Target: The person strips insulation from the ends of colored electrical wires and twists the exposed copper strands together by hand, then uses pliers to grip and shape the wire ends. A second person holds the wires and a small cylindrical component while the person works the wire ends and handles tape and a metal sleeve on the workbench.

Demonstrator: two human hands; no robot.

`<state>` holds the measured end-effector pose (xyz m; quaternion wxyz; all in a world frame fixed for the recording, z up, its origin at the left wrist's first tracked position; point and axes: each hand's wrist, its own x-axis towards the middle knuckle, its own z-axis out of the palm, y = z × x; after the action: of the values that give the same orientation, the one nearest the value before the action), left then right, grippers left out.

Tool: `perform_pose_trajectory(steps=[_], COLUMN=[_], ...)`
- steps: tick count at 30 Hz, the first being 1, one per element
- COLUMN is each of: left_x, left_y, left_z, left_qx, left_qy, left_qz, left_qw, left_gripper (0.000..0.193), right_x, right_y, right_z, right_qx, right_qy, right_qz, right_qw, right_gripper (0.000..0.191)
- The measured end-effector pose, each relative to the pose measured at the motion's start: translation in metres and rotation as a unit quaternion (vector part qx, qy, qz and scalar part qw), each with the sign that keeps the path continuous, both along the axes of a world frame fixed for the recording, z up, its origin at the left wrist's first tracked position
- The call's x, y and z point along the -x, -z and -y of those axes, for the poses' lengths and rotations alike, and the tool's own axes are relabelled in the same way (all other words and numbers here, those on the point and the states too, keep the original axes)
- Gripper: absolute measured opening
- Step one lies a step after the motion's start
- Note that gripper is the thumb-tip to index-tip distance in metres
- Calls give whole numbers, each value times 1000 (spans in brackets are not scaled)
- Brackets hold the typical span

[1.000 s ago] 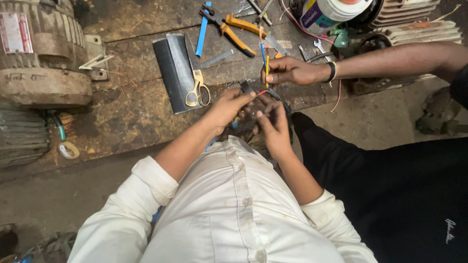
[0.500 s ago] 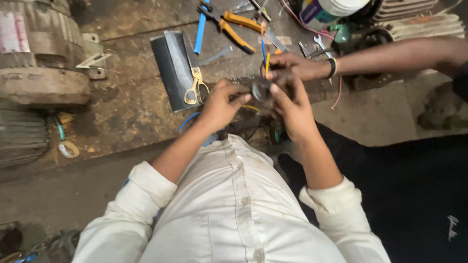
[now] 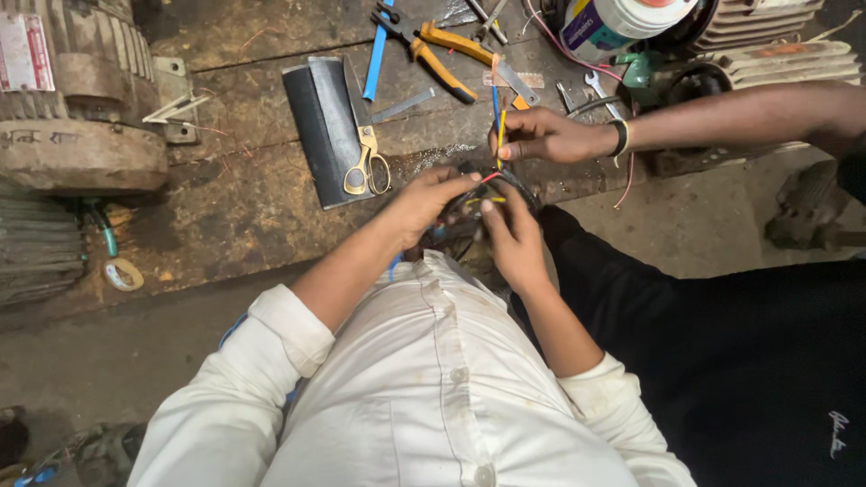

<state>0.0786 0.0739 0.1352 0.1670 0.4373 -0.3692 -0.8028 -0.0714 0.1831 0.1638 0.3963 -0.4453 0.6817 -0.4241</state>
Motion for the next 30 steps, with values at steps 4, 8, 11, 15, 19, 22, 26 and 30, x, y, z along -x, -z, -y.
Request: perform_pose_trajectory(steps=[4,8,11,15,19,22,26,30], left_x=[-9,-21,-22,-20,-10,-7,-7,-8], left_y=[-10,-30,-38,-37,-31,-29,-30,-35], left_z=[3,2,-5,-8,-13,-12,-9,-4], left_qx=[316,526,465,489,489,485,180,287], left_qy=[27,12,7,-4,-25,-62,-19,11], left_qz=[105,110,130,130,153,145,131,160], left_qw=[943,843,876,862,858,860,975,944], left_gripper=[37,31,24,26,29,32,35,34], right_x=[11,36,48,33,3,-16,-17,-11], right_y=[7,-26,-55,-69,-64,-54,-41,-40], right_z=[5,6,21,50,33,6,-3,-2], right_qx=[115,-21,-151,-95,100,120,51,52], right_qy=[-95,-79,-36,-98,-67,20,35,33], right_qz=[-309,-239,115,158,-201,-157,-102,-145], right_qw=[939,968,981,978,972,980,993,988], right_gripper=[31,28,32,28,29,20,27,27])
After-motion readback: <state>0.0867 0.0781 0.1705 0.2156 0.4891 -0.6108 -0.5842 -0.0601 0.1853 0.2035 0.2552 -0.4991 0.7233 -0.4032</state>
